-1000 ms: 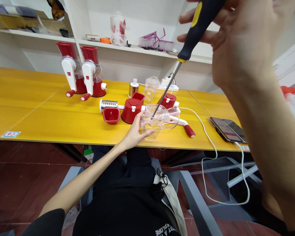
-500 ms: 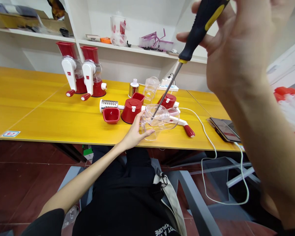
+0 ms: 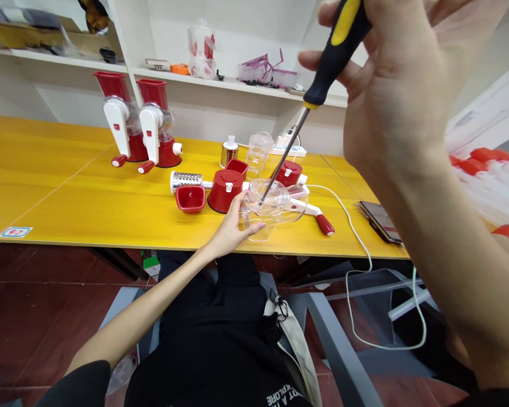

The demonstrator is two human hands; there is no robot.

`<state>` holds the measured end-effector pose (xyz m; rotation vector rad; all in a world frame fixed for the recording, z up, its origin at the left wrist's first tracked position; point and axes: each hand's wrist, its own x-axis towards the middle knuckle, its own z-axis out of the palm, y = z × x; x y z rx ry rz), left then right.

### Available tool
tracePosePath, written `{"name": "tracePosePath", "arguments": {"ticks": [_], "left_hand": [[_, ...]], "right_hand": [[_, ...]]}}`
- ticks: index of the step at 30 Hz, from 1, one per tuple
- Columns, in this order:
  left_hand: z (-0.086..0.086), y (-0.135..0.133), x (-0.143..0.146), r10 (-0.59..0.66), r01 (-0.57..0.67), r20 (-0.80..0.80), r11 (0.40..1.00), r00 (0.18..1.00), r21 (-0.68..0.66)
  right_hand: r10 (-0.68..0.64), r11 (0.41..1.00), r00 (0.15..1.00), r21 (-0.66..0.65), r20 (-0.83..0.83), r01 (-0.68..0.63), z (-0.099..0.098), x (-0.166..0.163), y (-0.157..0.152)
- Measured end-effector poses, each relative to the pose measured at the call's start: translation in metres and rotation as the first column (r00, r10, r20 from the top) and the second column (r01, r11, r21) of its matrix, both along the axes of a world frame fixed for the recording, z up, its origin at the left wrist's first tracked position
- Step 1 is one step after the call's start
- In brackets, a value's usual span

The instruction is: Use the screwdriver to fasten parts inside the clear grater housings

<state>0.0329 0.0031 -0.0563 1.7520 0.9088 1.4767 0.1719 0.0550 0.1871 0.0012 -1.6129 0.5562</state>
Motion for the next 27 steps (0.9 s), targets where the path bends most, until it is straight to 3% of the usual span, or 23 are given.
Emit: {"name": "tracePosePath", "arguments": {"ticks": [2, 8, 12, 14, 20, 27], "left_hand": [[0.000, 0.000, 0.000, 0.001, -0.001, 0.001, 1.000, 1.000, -0.007], [0.000, 0.000, -0.001, 0.007, -0.007, -0.012, 1.000, 1.000, -0.006], [-0.002, 0.001, -0.001, 0.006, -0.006, -0.014, 1.000, 1.000, -0.004], [-0.003, 0.002, -0.001, 0.008, -0.008, -0.016, 1.000, 1.000, -0.007], [-0.001, 0.001, 0.000, 0.013, -0.013, -0.015, 1.000, 1.000, -0.017], [0.000, 0.000, 0.000, 0.010, -0.011, -0.024, 1.000, 1.000, -0.010]], "right_hand": [[-0.031, 0.999, 0.999, -0.039, 0.032, 0.032, -0.002, 0.000, -0.005], [-0.080, 0.997, 0.993, -0.024, -0.091, 0.078, -0.010, -0.014, 0.009], [-0.137, 0.989, 0.988, 0.051, -0.077, 0.141, -0.008, -0.016, 0.009], [-0.164, 0.986, 0.986, 0.019, -0.029, 0.164, -0.006, -0.012, 0.004], [-0.042, 0.996, 0.997, -0.078, -0.062, 0.037, -0.002, -0.007, 0.010], [-0.115, 0.992, 0.993, -0.058, 0.007, 0.115, 0.003, -0.001, 0.021]]}}
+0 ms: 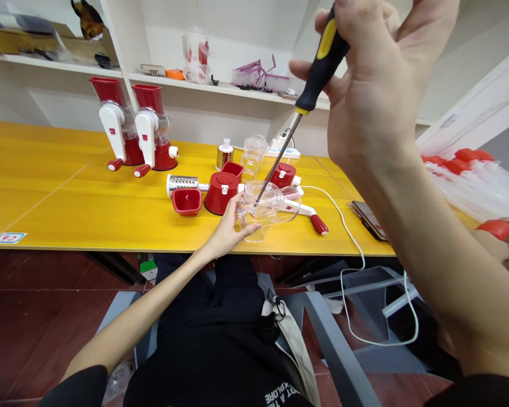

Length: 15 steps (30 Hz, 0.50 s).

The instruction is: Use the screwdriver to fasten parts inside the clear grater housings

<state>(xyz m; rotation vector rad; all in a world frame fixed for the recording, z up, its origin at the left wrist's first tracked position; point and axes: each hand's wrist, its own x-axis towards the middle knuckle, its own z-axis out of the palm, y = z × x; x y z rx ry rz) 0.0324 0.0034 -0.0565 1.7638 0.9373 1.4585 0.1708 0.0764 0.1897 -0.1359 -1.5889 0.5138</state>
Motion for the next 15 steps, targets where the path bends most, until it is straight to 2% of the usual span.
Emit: {"name": "tracePosePath", "arguments": {"ticks": [5, 7, 11, 15], "left_hand": [[0.000, 0.001, 0.000, -0.001, 0.001, -0.004, 1.000, 1.000, -0.001], [0.000, 0.001, 0.000, -0.001, 0.001, -0.003, 1.000, 1.000, 0.002], [0.000, 0.000, -0.001, -0.004, 0.004, -0.001, 1.000, 1.000, -0.004], [0.000, 0.000, -0.001, 0.001, -0.001, -0.004, 1.000, 1.000, -0.010]], "right_hand": [[0.118, 0.985, 0.993, -0.124, -0.022, -0.120, 0.000, 0.002, -0.021], [0.095, 0.990, 0.995, -0.099, -0.019, -0.096, -0.001, 0.000, -0.021], [-0.008, 0.999, 1.000, 0.036, 0.017, 0.008, -0.003, -0.001, -0.007], [0.020, 1.000, 0.995, 0.007, 0.093, -0.021, -0.002, 0.004, 0.002]]}}
